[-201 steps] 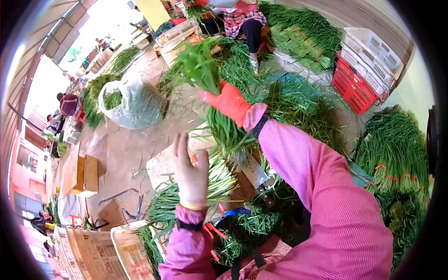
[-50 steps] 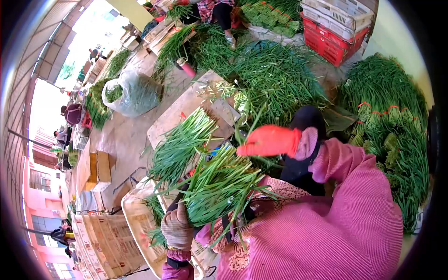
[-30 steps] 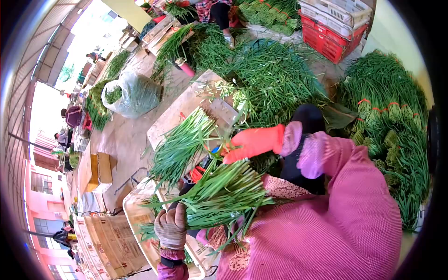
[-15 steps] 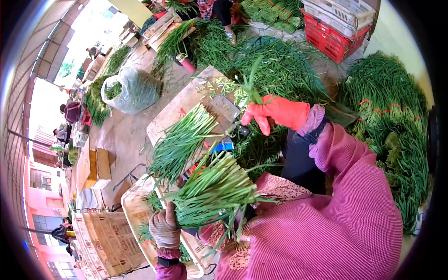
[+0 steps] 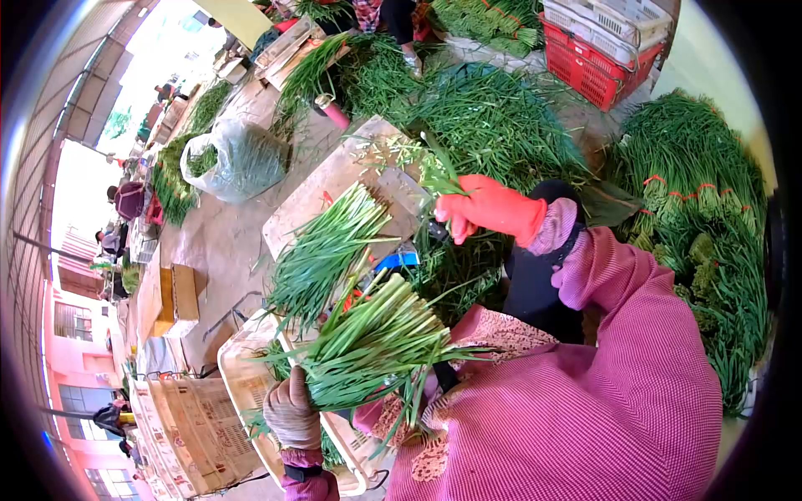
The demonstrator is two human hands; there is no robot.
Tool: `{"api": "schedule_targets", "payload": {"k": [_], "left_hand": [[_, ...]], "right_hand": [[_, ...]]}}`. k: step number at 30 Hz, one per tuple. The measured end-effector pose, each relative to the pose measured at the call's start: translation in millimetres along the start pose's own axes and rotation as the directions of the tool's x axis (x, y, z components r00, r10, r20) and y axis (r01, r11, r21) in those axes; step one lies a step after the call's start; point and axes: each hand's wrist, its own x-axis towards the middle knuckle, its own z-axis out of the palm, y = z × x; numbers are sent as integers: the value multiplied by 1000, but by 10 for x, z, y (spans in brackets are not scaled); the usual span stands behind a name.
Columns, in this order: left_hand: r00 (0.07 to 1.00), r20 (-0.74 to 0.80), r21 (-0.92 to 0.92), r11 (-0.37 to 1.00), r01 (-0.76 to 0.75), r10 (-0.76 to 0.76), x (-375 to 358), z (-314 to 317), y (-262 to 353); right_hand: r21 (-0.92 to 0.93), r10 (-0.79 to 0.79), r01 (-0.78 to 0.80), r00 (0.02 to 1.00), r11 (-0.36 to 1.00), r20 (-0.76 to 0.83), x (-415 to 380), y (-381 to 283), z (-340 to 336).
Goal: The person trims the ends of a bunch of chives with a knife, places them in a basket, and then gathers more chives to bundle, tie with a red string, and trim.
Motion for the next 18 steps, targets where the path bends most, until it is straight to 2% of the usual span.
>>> {"api": "schedule_targets", "payload": {"k": [2,3,5,7,9,11,12,13,15,17,18], "left_hand": [[1000,-24,0,1000,9,-9,-2,27,-27],[999,-40,3,1000,18,-18,11,0,-16],[997,-40,18,998,66,-65,101,-47,25],[997,-41,31,997,66,-65,147,-76,43],[996,-22,37,996,84,-83,121,-63,16],[996,-44,23,997,72,-71,121,-68,-4],[996,-8,33,995,90,-90,86,-57,-30],[996,-8,32,995,94,-94,77,-53,-40],[991,31,22,991,129,-129,66,-45,-57],[986,63,16,988,156,-157,74,-11,-72],[982,73,15,985,171,-172,101,5,-63]], "right_hand": [[-22,69,-68,997,997,45,-57,94,-65],[-96,134,-117,972,988,195,-161,-10,49],[-222,297,-233,899,947,322,-247,10,309],[-113,349,-337,811,935,469,-306,9,429],[-117,322,-304,826,946,463,-329,-113,404],[-29,184,-187,912,982,366,-337,-258,208],[-39,85,-78,970,996,229,-348,-239,107],[-2,40,-40,991,999,131,-376,-257,-9],[-82,64,-56,993,995,103,-451,-379,-8],[-1,162,-166,962,986,219,-560,-473,291],[167,152,-218,929,962,336,-589,-426,437]]}}
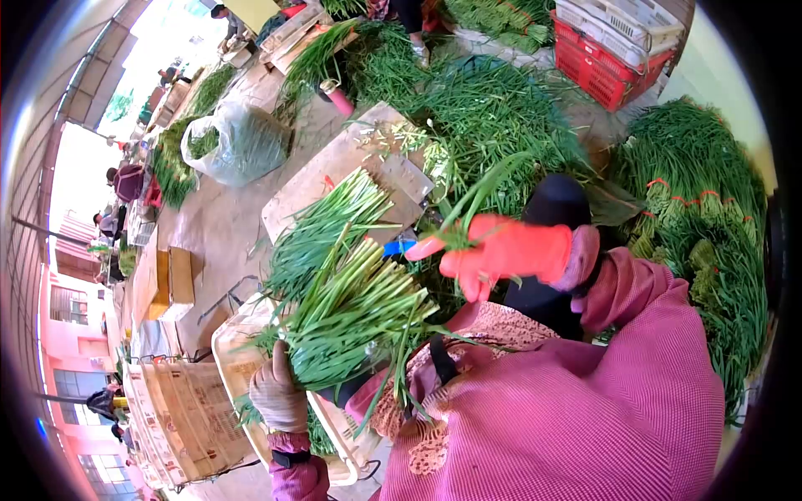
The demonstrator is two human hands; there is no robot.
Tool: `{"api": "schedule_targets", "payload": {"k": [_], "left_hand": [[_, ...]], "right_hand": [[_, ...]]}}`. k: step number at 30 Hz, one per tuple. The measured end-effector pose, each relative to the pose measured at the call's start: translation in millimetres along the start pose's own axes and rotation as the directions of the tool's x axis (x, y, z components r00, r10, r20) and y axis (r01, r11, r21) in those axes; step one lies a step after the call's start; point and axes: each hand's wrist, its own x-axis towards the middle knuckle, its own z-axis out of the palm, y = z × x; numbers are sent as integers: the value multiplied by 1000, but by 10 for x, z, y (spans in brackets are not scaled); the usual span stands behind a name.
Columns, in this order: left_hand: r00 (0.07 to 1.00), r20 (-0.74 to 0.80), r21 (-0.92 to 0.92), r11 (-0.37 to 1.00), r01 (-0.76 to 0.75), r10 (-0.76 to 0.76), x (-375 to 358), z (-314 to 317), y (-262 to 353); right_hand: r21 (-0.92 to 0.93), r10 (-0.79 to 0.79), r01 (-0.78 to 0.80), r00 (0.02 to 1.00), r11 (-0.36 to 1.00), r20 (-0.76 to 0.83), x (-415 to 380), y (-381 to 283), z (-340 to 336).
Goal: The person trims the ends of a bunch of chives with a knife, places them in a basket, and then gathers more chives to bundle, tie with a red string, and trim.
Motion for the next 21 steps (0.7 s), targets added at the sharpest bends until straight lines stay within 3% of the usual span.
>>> {"api": "schedule_targets", "payload": {"k": [3,4,5,6,7,9,11,13,14,15,16,17,19,21], "left_hand": [[1000,11,2,1000,3,-3,109,-64,81],[999,37,-18,1000,1,-1,141,-91,102],[998,64,-38,999,2,1,156,-104,109],[999,51,-56,998,-2,4,149,-80,85],[999,53,-54,999,1,2,142,-82,61],[995,99,37,999,3,-6,113,-79,23],[997,73,-8,1000,21,-21,84,-89,5],[998,46,-56,998,37,-34,81,-76,10],[997,48,-122,990,68,-62,80,-75,14],[995,54,-185,978,97,-89,74,-78,16],[985,111,-148,978,145,-129,85,-78,35],[986,109,-149,978,145,-129,117,-75,64],[978,148,-154,974,167,-144,178,-71,109],[979,159,-137,979,151,-129,158,24,80]], "right_hand": [[-335,-102,132,989,933,106,81,83,330],[-333,-105,134,989,933,105,164,248,305],[-701,-420,390,896,597,141,326,501,226],[-888,-633,453,709,74,309,402,574,209],[-887,-633,456,709,75,311,408,603,150],[-954,-536,223,840,203,82,403,463,9],[-953,-545,-91,803,288,-241,353,401,-160],[-931,-540,-167,775,324,-327,321,410,-254],[-693,-321,-21,876,721,-360,314,435,-218],[-272,-112,36,956,962,-270,298,448,-155],[-310,-33,-16,987,951,-154,282,428,-80],[-449,-59,39,998,892,-31,395,514,-31],[-570,106,-98,994,816,-19,504,522,218],[-491,151,-173,985,854,-84,549,442,419]]}}
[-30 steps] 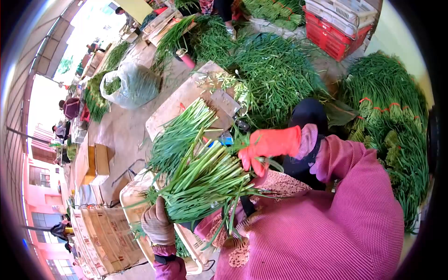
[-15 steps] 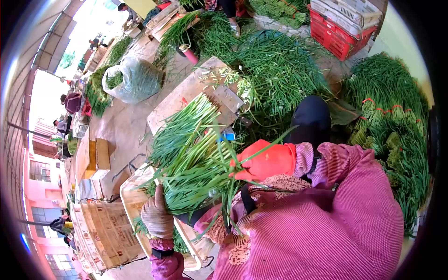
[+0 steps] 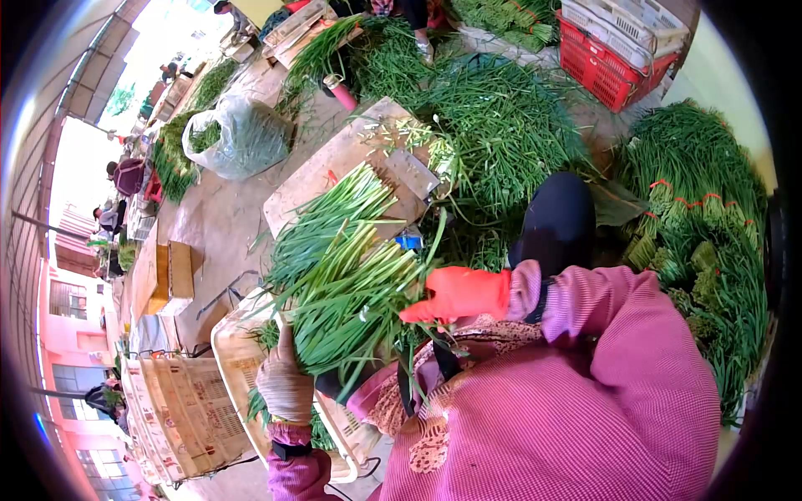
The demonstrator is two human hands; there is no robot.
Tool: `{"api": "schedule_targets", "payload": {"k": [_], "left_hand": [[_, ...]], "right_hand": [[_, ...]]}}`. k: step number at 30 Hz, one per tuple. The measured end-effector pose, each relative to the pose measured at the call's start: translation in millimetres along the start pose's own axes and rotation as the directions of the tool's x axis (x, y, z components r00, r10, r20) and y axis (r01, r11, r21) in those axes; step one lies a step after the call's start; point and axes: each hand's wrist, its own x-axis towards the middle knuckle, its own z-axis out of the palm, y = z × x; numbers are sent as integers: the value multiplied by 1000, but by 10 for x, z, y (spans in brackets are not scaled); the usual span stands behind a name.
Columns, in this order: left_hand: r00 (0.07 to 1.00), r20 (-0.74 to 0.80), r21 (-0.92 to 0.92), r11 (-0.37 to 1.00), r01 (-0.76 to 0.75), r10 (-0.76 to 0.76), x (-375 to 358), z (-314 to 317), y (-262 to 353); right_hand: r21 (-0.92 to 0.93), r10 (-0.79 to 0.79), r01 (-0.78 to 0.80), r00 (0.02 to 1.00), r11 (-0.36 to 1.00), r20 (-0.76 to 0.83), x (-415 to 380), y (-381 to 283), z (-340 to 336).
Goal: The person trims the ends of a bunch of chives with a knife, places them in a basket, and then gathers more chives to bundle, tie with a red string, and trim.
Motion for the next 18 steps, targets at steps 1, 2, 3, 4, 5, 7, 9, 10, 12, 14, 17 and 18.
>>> {"api": "schedule_targets", "payload": {"k": [1,2,3,4,5,7,9,10,12,14,17,18], "left_hand": [[1000,13,9,1000,-11,11,9,17,5],[999,27,18,1000,-22,22,21,28,22],[998,67,-3,1000,5,-5,38,-38,87],[998,68,-3,1000,7,-6,18,-26,65],[999,36,-55,999,1,1,-14,-3,34],[997,65,-174,983,62,-51,-32,-21,33],[992,96,-199,975,99,-82,-32,-22,57],[986,128,-219,966,136,-109,-36,-17,61],[999,45,-190,982,24,-16,-49,31,38],[997,79,-255,967,22,-1,-10,50,85],[995,99,-352,935,48,-14,-5,-5,118],[995,95,-410,910,67,-30,-9,-14,122]], "right_hand": [[57,20,-17,998,998,-57,162,113,87],[57,21,-17,998,998,-57,199,143,84],[261,24,-31,999,965,28,231,158,66],[451,11,-61,994,890,112,254,160,34],[449,2,-48,995,892,102,209,147,-64],[529,40,-37,999,848,6,127,153,-265],[565,-22,53,998,823,-62,36,262,-514],[558,-91,115,993,822,-70,-11,274,-601],[529,-17,68,995,846,-100,-60,204,-587],[605,-79,200,972,771,-221,-70,205,-608],[759,-141,327,943,562,-302,-34,326,-737],[777,-180,431,901,458,-394,-70,341,-788]]}}
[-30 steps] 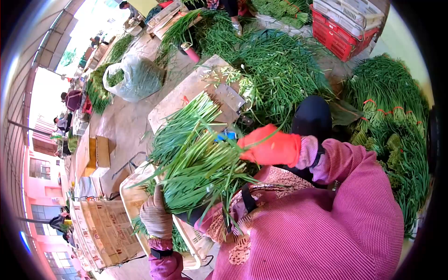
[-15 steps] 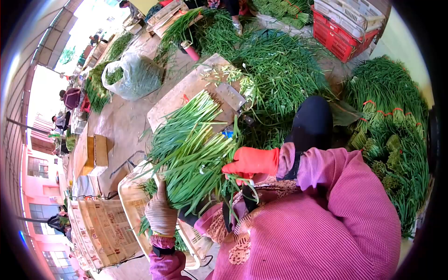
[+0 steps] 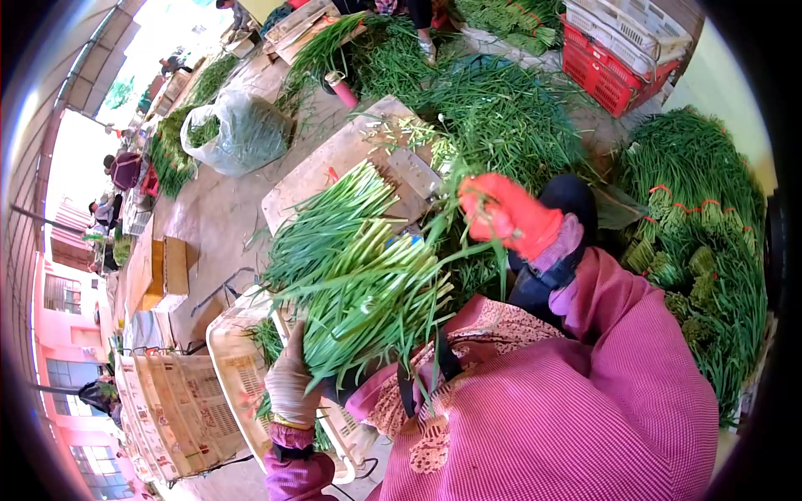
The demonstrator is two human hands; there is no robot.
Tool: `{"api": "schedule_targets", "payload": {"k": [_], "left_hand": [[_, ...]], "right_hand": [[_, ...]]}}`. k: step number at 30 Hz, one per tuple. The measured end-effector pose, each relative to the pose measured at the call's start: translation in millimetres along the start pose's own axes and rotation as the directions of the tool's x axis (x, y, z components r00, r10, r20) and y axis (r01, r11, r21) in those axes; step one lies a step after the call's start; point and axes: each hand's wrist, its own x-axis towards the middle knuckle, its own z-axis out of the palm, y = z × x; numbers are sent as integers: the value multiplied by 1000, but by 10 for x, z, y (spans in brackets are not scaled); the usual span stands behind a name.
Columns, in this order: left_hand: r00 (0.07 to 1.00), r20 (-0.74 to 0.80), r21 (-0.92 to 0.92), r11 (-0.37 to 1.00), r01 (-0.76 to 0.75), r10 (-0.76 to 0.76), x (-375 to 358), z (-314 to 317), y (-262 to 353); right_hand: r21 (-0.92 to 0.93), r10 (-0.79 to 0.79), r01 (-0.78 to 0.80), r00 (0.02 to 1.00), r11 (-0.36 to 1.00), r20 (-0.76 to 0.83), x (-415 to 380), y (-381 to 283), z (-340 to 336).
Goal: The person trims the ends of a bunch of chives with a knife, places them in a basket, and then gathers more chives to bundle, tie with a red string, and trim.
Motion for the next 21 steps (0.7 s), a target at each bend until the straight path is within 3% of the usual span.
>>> {"api": "schedule_targets", "payload": {"k": [1,2,4,6,8,9,12,13,14,16,18,21], "left_hand": [[1000,-4,-166,986,1,-2,-26,124,-222],[1000,-7,-167,986,1,-2,-29,86,-196],[999,22,-23,999,49,-49,-54,-53,-98],[998,-4,-83,995,62,-63,-41,-32,-60],[995,-11,-22,995,99,-99,-26,19,-113],[994,-11,28,993,113,-113,-11,6,-52],[995,-14,10,995,103,-103,6,13,32],[1000,-5,-25,1000,1,-2,-17,0,9],[1000,-5,-25,1000,0,0,0,-12,62],[994,49,59,994,94,-97,44,-37,217],[997,11,59,996,70,-71,18,-8,178],[999,-12,36,998,45,-45,-31,66,86]], "right_hand": [[238,-11,8,1000,971,12,21,-134,-144],[179,-166,142,978,973,125,-14,-246,-230],[-105,-148,139,985,985,-88,-70,-370,-202],[-305,34,-56,996,951,-77,-195,-329,182],[-385,226,-184,972,904,66,-188,-139,388],[-460,282,-241,959,854,21,-206,-58,571],[-521,270,-222,963,824,17,-121,364,696],[-524,282,-248,959,815,-15,-71,478,737],[-526,294,-274,955,805,-47,-19,572,736],[-527,252,-195,967,827,38,39,638,644],[-533,340,-355,931,768,-131,69,587,604],[-485,245,-261,965,834,-97,-16,619,557]]}}
